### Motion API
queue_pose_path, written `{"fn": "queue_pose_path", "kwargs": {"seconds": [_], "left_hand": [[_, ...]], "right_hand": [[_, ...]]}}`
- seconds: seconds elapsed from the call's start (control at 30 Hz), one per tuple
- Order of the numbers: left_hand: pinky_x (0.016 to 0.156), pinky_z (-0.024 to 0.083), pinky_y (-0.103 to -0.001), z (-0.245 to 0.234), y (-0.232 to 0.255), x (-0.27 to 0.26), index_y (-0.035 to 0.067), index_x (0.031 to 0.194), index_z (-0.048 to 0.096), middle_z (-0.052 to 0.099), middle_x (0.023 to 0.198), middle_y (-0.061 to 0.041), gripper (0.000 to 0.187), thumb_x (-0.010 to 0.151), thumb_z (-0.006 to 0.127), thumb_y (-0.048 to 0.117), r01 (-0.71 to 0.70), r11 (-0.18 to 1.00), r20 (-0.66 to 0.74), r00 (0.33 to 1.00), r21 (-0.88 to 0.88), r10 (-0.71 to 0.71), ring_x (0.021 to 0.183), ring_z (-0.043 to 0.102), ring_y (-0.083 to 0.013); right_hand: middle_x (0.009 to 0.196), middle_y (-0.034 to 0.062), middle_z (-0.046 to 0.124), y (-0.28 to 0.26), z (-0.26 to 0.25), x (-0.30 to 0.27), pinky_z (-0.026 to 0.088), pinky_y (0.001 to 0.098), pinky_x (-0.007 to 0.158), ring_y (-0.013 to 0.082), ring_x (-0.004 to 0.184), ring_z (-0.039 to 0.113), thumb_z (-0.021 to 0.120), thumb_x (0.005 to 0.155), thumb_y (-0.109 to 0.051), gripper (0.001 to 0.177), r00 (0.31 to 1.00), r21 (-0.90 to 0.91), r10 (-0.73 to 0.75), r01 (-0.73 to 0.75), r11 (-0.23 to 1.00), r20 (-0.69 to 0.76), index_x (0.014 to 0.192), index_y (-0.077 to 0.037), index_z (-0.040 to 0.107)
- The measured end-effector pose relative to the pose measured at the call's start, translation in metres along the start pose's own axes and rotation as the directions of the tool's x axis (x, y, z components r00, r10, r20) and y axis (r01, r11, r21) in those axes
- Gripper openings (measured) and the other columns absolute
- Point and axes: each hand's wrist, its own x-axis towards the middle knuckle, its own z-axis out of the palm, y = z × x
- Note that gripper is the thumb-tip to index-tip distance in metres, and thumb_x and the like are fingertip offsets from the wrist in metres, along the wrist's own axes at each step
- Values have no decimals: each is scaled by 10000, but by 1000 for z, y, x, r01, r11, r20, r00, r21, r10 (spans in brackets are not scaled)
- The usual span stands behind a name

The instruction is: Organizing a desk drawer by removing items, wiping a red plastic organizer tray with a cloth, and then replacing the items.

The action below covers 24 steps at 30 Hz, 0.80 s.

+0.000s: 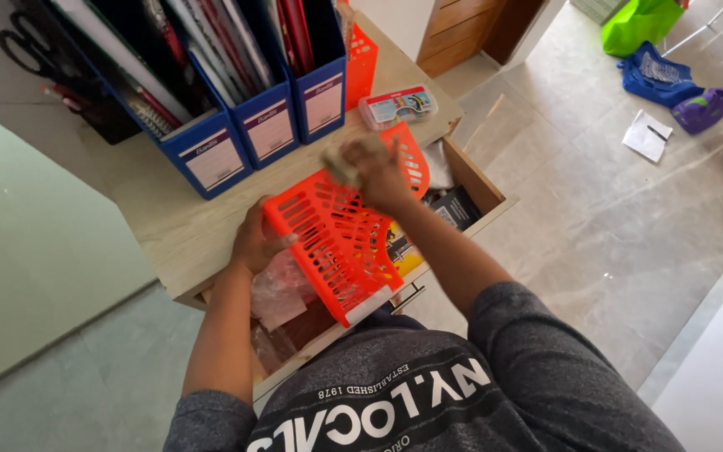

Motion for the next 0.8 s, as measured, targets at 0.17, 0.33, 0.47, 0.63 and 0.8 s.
{"fn": "queue_pose_path", "kwargs": {"seconds": [0.17,0.33,0.47,0.63,0.8], "left_hand": [[1072,488,-564,1,-9,2,216,1484,407,621,1333,-229,1068,625,876,642,-56,998,5,998,-2,56,1248,588,-463],[1042,508,-541,5,-18,3,247,1475,432,649,1300,-200,1036,629,851,671,-82,996,-15,996,36,83,1215,615,-441],[1017,522,-535,7,-16,3,254,1476,429,661,1275,-213,1027,632,836,674,-78,996,-28,996,39,80,1186,632,-448],[1011,519,-559,3,-30,8,265,1481,412,664,1264,-232,1023,634,818,671,-61,996,0,998,60,61,1167,633,-470],[991,521,-588,4,-21,3,236,1469,418,655,1258,-248,1016,636,797,677,-75,994,-12,997,75,77,1155,626,-495]], "right_hand": [[1704,-92,229,69,-32,-7,97,822,1151,190,1575,193,611,953,-269,791,622,-146,468,-496,856,628,1639,-305,219],[1710,-102,233,53,-48,-59,68,798,1154,163,1558,255,608,934,-248,828,556,-135,552,-618,775,621,1649,-338,199],[1704,-26,287,31,-63,-99,-37,788,1147,216,1552,290,455,1052,-384,653,534,-33,613,-738,674,583,1653,-273,223],[1684,-63,321,54,-53,-72,70,774,1129,199,1524,351,605,942,-312,755,601,-169,564,-585,793,566,1627,-293,289],[1702,-99,266,60,-45,-50,79,737,1175,186,1543,317,575,950,-252,794,532,-141,551,-625,768,643,1644,-343,201]]}}
